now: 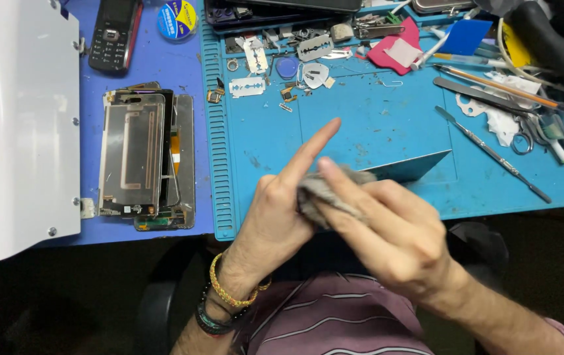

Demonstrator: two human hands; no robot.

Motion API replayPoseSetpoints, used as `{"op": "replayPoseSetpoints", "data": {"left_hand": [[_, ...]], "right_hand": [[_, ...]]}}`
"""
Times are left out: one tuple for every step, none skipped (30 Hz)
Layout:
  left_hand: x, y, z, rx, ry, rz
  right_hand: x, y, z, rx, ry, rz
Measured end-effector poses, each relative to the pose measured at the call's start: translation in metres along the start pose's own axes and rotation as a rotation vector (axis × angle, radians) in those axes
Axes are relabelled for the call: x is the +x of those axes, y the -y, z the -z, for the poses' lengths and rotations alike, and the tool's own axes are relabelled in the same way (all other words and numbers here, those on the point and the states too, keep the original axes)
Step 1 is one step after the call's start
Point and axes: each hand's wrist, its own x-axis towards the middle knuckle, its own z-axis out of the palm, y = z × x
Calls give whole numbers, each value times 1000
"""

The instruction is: The person wipes a black rectangular screen with a cloth, then wipes a silver metal plate with the same cloth. The person handles the items one at a time and places them back on the workbench.

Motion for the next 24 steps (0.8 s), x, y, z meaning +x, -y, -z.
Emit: {"op": "replayPoseSetpoints", "data": {"left_hand": [[-1, 2, 0, 4, 8, -1], [-1, 4, -1, 9, 19, -16], [-1, 7, -2, 14, 29, -32], [0, 6, -3, 7, 33, -33], [1, 6, -4, 15, 7, -56], [2, 5, -4, 29, -22, -77], [2, 4, -3, 26, -20, -76], [3, 3, -3, 16, -10, -67], [3, 1, -3, 5, 0, -59], [4, -1, -2, 9, 7, -62], [5, -4, -2, -8, 4, -47], [7, -7, -1, -21, 0, -30], [8, -12, 2, -13, 6, -33], [10, -17, 6, -47, 57, -38], [11, -21, 9, -81, 108, -43], [15, -28, 9, -77, 113, -45], [18, -34, 9, 29, 83, -125], [22, -40, 9, 134, 53, -207], [25, -43, 4, 137, 59, -210], [29, -46, -1, 449, 111, -176], [32, -49, -7, 762, 162, -139], [36, -51, -13, 765, 161, -142], [40, -53, -20, 841, 130, -189], [44, -56, -26, 918, 99, -236]], "right_hand": [[-4, -2, 2, -2, -6, -7], [-7, -4, 4, 19, 14, -26], [-11, -7, 6, 41, 34, -45], [-24, -16, 15, 35, 39, -49], [-36, -26, 23, -35, 14, -120], [-48, -35, 31, -101, -13, -190], [-60, -40, 33, -102, -11, -192], [-73, -45, 36, -159, -37, -272], [-85, -50, 39, -216, -65, -353], [-86, -46, 32, -219, -71, -358], [-87, -41, 26, -74, -175, -553], [-87, -37, 20, 84, -279, -743], [-85, -34, 16, 86, -289, -746], [-83, -31, 12, 113, -324, -824], [-81, -27, 8, 141, -358, -901], [-81, -26, 6, 142, -365, -904], [-81, -26, 4, 133, -368, -873], [-81, -25, 2, 121, -371, -843], [-83, -25, 1, 120, -378, -846], [-85, -25, 1, 137, -385, -829], [-86, -26, 1, 154, -392, -812], [-85, -26, 2, 154, -397, -811], [-83, -27, 3, 157, -389, -818], [-82, -27, 5, 161, -380, -827]]}}
